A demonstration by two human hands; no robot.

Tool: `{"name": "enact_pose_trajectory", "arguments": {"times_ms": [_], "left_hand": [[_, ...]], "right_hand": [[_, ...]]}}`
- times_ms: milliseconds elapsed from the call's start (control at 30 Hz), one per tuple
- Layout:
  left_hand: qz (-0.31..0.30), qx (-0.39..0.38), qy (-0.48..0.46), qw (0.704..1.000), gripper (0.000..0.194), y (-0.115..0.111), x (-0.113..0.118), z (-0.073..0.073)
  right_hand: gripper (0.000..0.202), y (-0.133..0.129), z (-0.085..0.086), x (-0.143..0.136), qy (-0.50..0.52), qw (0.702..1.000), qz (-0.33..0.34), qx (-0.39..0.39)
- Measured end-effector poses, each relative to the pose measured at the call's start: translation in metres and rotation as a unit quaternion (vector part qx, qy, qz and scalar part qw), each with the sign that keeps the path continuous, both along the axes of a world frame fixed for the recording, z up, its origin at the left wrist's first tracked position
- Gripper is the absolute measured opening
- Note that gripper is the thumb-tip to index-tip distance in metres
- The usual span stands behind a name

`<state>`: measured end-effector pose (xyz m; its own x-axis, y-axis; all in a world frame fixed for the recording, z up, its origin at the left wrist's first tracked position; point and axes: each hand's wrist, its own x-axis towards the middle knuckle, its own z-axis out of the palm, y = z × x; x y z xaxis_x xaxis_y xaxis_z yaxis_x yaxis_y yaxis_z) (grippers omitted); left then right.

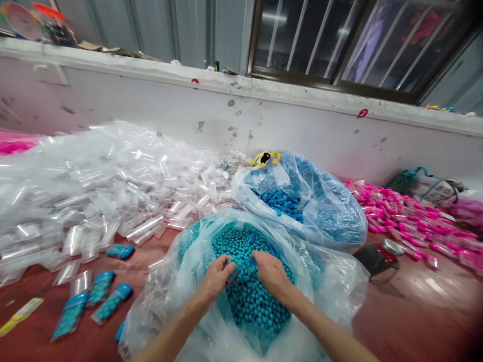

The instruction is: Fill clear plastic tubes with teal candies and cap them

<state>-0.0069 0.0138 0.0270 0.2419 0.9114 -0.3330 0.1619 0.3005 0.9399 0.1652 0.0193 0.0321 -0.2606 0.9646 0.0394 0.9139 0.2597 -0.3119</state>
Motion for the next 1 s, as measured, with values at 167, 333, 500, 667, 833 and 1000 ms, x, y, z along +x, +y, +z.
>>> {"name": "enact_pose_trajectory", "arguments": {"times_ms": [167, 333, 500, 667, 833, 1000], "left_hand": [[-0.002, -0.004, -0.025, 1.000, 0.035, -0.002, -0.001, -0.008], [-0.016, 0.037, 0.000, 0.999, 0.025, -0.003, -0.006, -0.009], [-0.029, 0.042, 0.015, 0.999, 0.023, -0.003, -0.010, -0.006], [-0.027, 0.035, -0.004, 0.999, 0.019, -0.005, -0.009, -0.010], [-0.024, 0.021, 0.002, 0.999, 0.023, -0.004, -0.013, -0.015], [-0.050, 0.026, -0.029, 0.998, 0.025, -0.007, -0.010, -0.014]], "right_hand": [[0.030, 0.001, 0.021, -0.003, 0.199, 0.977, 0.006, -0.075], [0.020, -0.010, 0.018, -0.001, 0.096, 0.988, 0.065, -0.105], [0.023, -0.008, 0.017, -0.001, 0.178, 0.978, 0.027, -0.101], [0.019, -0.009, 0.018, -0.005, 0.199, 0.973, 0.058, -0.098], [0.018, -0.012, 0.015, 0.002, 0.225, 0.967, 0.040, -0.109], [0.017, -0.014, 0.016, -0.008, 0.271, 0.954, 0.049, -0.116]]}}
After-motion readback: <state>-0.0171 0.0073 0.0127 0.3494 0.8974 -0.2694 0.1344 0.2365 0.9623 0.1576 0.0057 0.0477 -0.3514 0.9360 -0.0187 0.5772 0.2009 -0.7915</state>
